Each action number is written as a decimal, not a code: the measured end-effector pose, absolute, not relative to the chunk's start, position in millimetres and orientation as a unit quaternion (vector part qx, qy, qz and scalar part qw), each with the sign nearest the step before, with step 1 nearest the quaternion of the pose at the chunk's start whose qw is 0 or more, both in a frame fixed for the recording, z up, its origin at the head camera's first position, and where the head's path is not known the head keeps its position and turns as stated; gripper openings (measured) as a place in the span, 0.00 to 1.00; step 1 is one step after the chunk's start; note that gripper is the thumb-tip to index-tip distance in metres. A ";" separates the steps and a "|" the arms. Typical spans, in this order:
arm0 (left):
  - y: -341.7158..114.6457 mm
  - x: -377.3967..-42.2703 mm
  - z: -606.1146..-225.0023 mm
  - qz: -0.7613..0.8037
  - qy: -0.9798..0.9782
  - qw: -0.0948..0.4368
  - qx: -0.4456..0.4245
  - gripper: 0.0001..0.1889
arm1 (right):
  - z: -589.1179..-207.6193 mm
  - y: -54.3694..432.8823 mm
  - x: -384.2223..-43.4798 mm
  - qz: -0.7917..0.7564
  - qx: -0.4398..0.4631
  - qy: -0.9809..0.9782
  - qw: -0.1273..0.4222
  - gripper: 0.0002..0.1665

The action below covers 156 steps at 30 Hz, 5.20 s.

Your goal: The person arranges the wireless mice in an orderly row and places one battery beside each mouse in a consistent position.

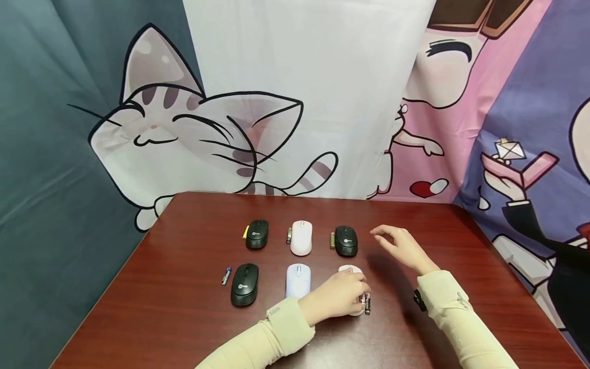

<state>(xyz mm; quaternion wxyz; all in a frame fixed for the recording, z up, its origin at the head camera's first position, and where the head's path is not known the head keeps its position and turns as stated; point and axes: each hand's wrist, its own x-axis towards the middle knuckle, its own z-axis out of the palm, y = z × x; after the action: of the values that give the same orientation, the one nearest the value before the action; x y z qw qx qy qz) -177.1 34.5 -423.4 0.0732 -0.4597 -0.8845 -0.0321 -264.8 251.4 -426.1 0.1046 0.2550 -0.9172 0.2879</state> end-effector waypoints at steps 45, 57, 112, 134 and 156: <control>-102.8 -178.7 -432.6 -0.205 -0.927 0.007 -0.315 0.15 | -422.2 113.3 -207.1 0.213 0.354 -0.898 0.148 0.04; -118.7 -193.2 -445.3 -0.220 -0.931 -0.037 -0.289 0.25 | -437.4 81.4 -193.8 0.113 0.397 -0.911 0.013 0.34; -116.0 -193.4 -443.8 -0.284 -0.924 -0.068 -0.246 0.21 | -427.5 66.9 -192.8 0.170 0.351 -0.917 -0.081 0.32; -90.6 -186.8 -429.6 -0.112 -0.960 0.070 -0.248 0.15 | -405.4 123.5 -211.5 0.247 0.374 -0.893 0.034 0.13; -14.0 -183.5 -406.2 0.004 -0.932 0.145 -0.333 0.09 | -416.5 209.6 -241.4 0.297 0.246 -0.918 0.095 0.13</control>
<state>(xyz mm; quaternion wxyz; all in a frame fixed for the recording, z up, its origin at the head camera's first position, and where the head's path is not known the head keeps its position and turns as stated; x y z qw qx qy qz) -183.5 -14.0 -406.2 0.1453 -0.3327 -0.9318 0.0043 -241.4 209.6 -416.5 0.0950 0.2461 -0.9178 0.2968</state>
